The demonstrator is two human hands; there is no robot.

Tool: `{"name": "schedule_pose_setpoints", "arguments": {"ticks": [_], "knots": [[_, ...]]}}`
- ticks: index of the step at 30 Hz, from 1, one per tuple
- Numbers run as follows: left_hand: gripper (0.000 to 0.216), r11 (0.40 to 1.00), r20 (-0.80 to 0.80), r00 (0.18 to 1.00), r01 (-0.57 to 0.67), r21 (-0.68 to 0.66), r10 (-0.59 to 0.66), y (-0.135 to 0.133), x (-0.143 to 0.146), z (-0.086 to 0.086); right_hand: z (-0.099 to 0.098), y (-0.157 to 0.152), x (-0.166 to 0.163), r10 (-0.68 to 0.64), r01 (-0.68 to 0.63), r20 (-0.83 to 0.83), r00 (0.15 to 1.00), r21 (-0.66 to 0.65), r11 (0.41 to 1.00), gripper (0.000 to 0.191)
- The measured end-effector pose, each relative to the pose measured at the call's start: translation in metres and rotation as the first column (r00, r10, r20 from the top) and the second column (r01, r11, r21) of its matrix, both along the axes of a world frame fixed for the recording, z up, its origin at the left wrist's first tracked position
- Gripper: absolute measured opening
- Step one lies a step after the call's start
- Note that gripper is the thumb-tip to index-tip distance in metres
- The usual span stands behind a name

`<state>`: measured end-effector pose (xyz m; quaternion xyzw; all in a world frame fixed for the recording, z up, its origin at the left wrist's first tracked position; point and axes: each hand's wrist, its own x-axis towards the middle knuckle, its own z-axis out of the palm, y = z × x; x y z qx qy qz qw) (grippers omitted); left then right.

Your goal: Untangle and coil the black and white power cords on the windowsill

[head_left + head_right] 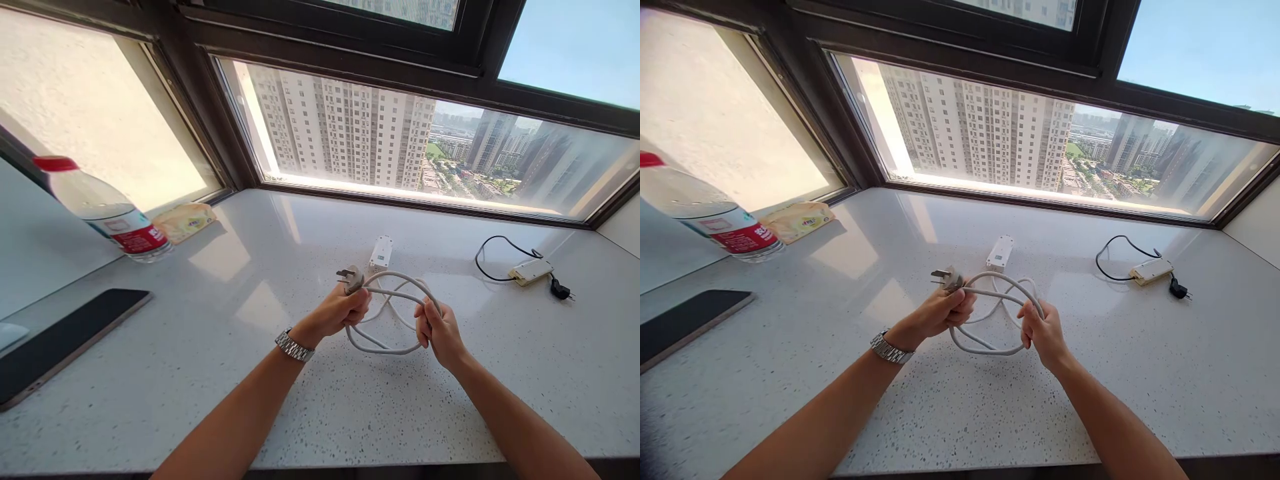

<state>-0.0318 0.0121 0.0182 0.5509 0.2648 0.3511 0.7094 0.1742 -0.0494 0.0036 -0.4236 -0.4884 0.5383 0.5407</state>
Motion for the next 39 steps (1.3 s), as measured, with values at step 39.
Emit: {"name": "schedule_pose_setpoints", "arguments": {"ticks": [39], "knots": [[0.065, 0.622, 0.345, 0.523, -0.712, -0.325, 0.779, 0.001, 0.009, 0.018, -0.021, 0.027, 0.002, -0.265, 0.221, 0.195, 0.944, 0.22, 0.95, 0.049]]}}
